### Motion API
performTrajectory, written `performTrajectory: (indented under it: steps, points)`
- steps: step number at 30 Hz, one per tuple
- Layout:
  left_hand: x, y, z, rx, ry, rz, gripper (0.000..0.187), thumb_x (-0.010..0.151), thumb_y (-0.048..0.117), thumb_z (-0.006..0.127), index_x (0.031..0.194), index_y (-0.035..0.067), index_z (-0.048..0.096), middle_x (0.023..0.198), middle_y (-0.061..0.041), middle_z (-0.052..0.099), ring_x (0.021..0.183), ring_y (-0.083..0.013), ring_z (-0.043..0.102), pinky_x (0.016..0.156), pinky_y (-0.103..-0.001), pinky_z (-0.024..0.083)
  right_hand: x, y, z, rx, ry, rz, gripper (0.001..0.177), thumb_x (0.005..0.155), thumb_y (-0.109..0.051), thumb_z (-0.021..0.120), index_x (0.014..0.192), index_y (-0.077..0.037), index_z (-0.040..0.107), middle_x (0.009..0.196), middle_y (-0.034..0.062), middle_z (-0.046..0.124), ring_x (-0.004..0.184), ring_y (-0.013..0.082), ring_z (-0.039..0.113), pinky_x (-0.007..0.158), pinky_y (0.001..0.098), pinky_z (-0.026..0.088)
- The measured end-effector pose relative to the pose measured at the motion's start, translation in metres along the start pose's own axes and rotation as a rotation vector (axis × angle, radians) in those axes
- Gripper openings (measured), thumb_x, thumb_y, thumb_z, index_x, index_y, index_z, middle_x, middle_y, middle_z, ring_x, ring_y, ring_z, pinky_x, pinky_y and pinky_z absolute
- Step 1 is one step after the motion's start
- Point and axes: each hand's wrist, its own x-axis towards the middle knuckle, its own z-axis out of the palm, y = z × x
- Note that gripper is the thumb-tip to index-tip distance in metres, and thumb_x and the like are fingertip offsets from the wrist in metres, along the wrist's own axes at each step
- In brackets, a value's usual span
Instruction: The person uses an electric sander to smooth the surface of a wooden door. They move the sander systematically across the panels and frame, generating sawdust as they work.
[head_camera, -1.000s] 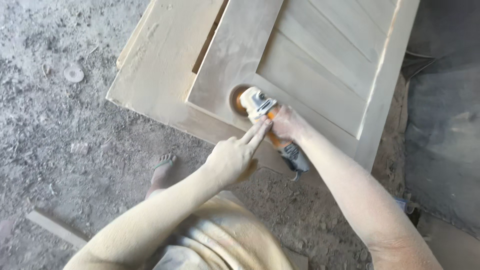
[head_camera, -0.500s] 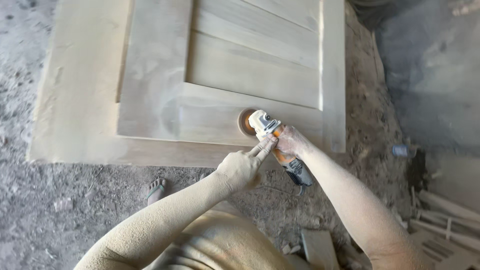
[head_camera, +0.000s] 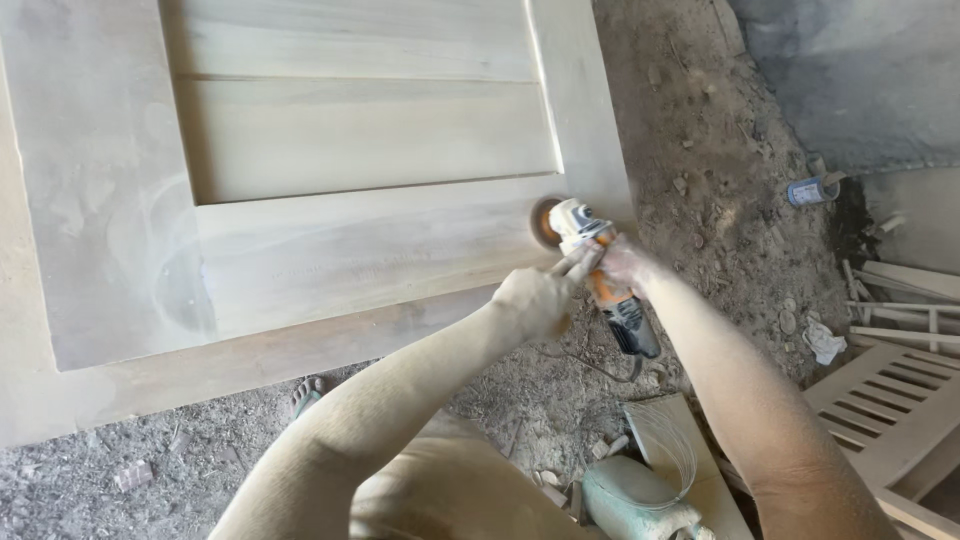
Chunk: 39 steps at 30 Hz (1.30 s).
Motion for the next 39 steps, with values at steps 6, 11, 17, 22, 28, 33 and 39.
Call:
performTrajectory:
  steps: [6, 11, 17, 22, 28, 33, 39]
  points:
    - [0.005, 0.007, -0.002, 0.019, 0.095, -0.028, 0.092, 0.098, 0.030, 0.052, 0.165, 0.008, -0.007, 0.171, -0.014, 0.011, 0.078, -0.0201, 0.075, 0.062, -0.034, 0.058, -0.012, -0.019, 0.002, 0.122, 0.040, 0.076, 0.029, 0.098, -0.038, 0.057, 0.116, -0.016, 0.061, 0.107, 0.0042, 0.068, 0.103, 0.0202, 0.066, 0.094, 0.0501, 0.057]
    - [-0.065, -0.024, 0.022, -0.103, 0.167, -0.121, 0.096, 0.091, 0.021, 0.055, 0.162, 0.009, -0.007, 0.173, -0.013, 0.007, 0.084, -0.0220, 0.077, 0.066, -0.035, 0.063, 0.004, -0.055, 0.055, -0.247, -0.005, -0.096, 0.032, 0.099, -0.038, 0.058, 0.116, -0.012, 0.068, 0.101, 0.0073, 0.071, 0.096, 0.0225, 0.069, 0.088, 0.0428, 0.062]
    - [-0.155, -0.060, 0.052, -0.173, 0.325, -0.264, 0.102, 0.090, 0.027, 0.061, 0.163, 0.010, -0.008, 0.171, -0.012, 0.013, 0.094, -0.0266, 0.073, 0.079, -0.037, 0.061, 0.003, -0.137, 0.141, -0.907, -0.002, -0.442, 0.032, 0.096, -0.034, 0.060, 0.124, -0.017, 0.059, 0.101, 0.0079, 0.072, 0.091, 0.0241, 0.071, 0.083, 0.0409, 0.061]
    - [-0.224, -0.088, 0.065, -0.269, 0.469, -0.386, 0.105, 0.088, 0.028, 0.065, 0.162, 0.011, -0.009, 0.170, -0.011, 0.015, 0.090, -0.0261, 0.072, 0.075, -0.037, 0.061, 0.003, -0.208, 0.207, -1.083, -0.081, -0.498, 0.028, 0.107, -0.037, 0.049, 0.125, -0.018, 0.058, 0.097, 0.0106, 0.073, 0.085, 0.0254, 0.073, 0.079, 0.0387, 0.063]
    - [-0.286, -0.102, 0.085, -0.276, 0.538, -0.521, 0.103, 0.090, 0.031, 0.065, 0.161, 0.009, -0.006, 0.171, -0.010, 0.014, 0.081, -0.0253, 0.071, 0.066, -0.037, 0.062, 0.006, -0.253, 0.275, -1.168, -0.129, -0.556, 0.021, 0.097, -0.028, 0.064, 0.111, -0.012, 0.063, 0.094, 0.0102, 0.072, 0.081, 0.0221, 0.070, 0.074, 0.0389, 0.061]
    - [-0.280, -0.092, 0.085, -0.282, 0.487, -0.422, 0.104, 0.089, 0.032, 0.065, 0.161, 0.010, -0.007, 0.171, -0.012, 0.013, 0.079, -0.0252, 0.073, 0.068, -0.037, 0.062, -0.005, -0.221, 0.254, -1.181, -0.152, -0.599, 0.019, 0.101, -0.026, 0.058, 0.113, -0.011, 0.056, 0.091, 0.0098, 0.067, 0.074, 0.0246, 0.069, 0.067, 0.0369, 0.064]
    - [-0.216, -0.084, 0.073, -0.247, 0.439, -0.221, 0.104, 0.087, 0.025, 0.064, 0.164, 0.012, -0.004, 0.171, -0.011, 0.019, 0.086, -0.0269, 0.074, 0.072, -0.038, 0.062, -0.002, -0.155, 0.186, -0.933, -0.087, -0.511, 0.024, 0.097, -0.028, 0.058, 0.116, -0.015, 0.061, 0.096, 0.0054, 0.070, 0.081, 0.0195, 0.069, 0.073, 0.0368, 0.063]
